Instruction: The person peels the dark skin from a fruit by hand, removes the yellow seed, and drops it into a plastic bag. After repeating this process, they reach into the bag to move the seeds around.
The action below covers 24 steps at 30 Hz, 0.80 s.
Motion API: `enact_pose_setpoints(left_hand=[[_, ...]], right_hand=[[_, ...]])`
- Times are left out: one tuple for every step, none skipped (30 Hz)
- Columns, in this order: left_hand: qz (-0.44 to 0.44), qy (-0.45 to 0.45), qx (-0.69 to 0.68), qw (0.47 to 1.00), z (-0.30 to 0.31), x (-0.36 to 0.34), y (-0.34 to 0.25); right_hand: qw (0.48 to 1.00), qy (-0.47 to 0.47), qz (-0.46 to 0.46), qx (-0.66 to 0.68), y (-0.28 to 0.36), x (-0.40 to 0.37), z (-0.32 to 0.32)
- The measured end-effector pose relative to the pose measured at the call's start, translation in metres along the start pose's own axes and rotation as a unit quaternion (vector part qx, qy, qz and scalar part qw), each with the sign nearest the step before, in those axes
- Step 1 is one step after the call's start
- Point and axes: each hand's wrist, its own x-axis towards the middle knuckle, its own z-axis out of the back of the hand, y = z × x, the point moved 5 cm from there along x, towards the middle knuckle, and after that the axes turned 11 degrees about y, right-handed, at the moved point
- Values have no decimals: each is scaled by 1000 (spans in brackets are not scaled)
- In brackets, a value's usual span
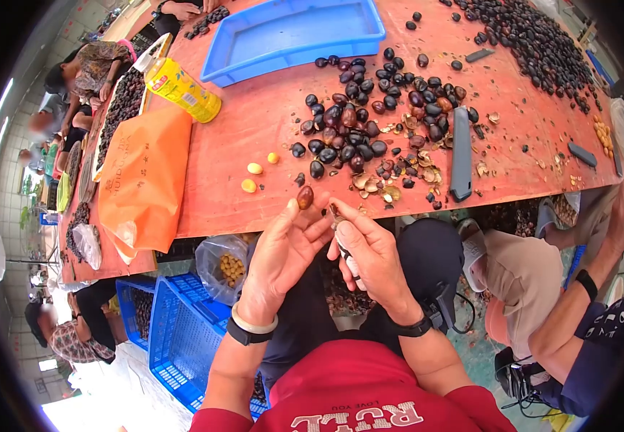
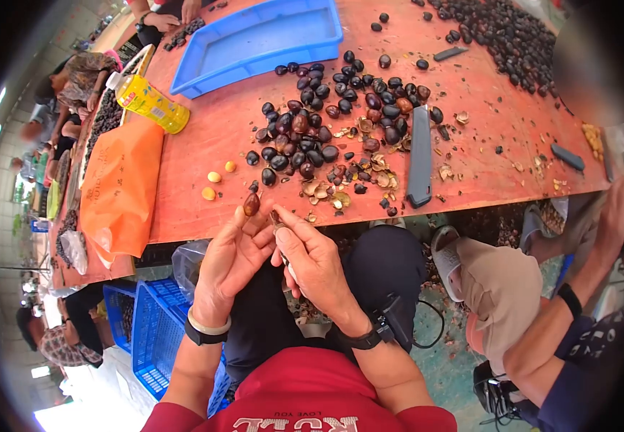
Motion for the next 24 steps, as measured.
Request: enact_pose_setpoints(left_hand=[[12, 5, 4, 1000, -1, 0, 3], [24, 10, 8, 1000, -2, 0, 6], [28, 12, 7, 1000, -2, 1, 8], [25, 19, 36, 999, -3, 2, 8], [21, 25, 65, 997, -4, 1, 9], [17, 31, 94, 995, -4, 1, 8], [17, 30, 94, 995, -4, 0, 9], [12, 34, 107, 994, -5, 0, 9], [6, 37, 120, 992, -6, 0, 9], [6, 37, 121, 992, -8, -1, 10], [-14, 32, 136, 990, -12, -1, 9], [-34, 27, 151, 988, -14, -2, 7], [-34, 27, 151, 988, -16, -3, 7], [-36, 25, 156, 987, -17, -3, 8], [-38, 22, 160, 986, -17, -4, 8], [-37, 22, 160, 986, -14, -4, 8], [-37, 34, 162, 986, -9, -4, 8], [-37, 46, 164, 985, -7, -4, 8], [-37, 46, 164, 985, -6, -3, 8], [-38, 58, 164, 984, -8, -3, 8], [-38, 71, 164, 983, -9, -2, 9], [-38, 71, 164, 983, -10, -2, 9], [-37, 62, 157, 985, -11, -3, 8], [-37, 53, 150, 987, -11, -3, 8]], right_hand=[[1000, 5, -3, -2, 0, 1, 0], [1000, 10, -5, -4, 0, 1, 0], [1000, 5, -18, -9, -1, 0, 0], [1000, 2, -18, -10, 0, 0, 0], [1000, 6, -17, -23, 0, 0, -1], [999, 12, -17, -37, 1, 1, -1], [999, 11, -17, -37, 0, 1, -1], [999, 10, -11, -41, -1, 2, 0], [999, 8, -5, -46, -1, 2, 0], [999, 7, -5, -45, 0, 2, 0], [999, 10, -8, -39, 0, 2, -1], [999, 13, -10, -32, 0, 2, -2], [999, 13, -10, -31, 0, 2, -2], [999, 16, -11, -31, 0, 2, -2], [999, 18, -12, -31, 0, 1, -2], [999, 18, -12, -30, 0, 1, -2], [999, 22, -15, -23, 0, 1, -2], [999, 27, -18, -16, 0, 1, -3], [999, 27, -18, -16, 0, 1, -2], [999, 26, -15, -12, 0, 1, -2], [1000, 26, -12, -7, 0, 0, -2], [1000, 25, -12, -7, 1, 0, -2], [999, 28, -16, -13, 2, -1, -2], [999, 30, -19, -19, 3, -2, -2]])
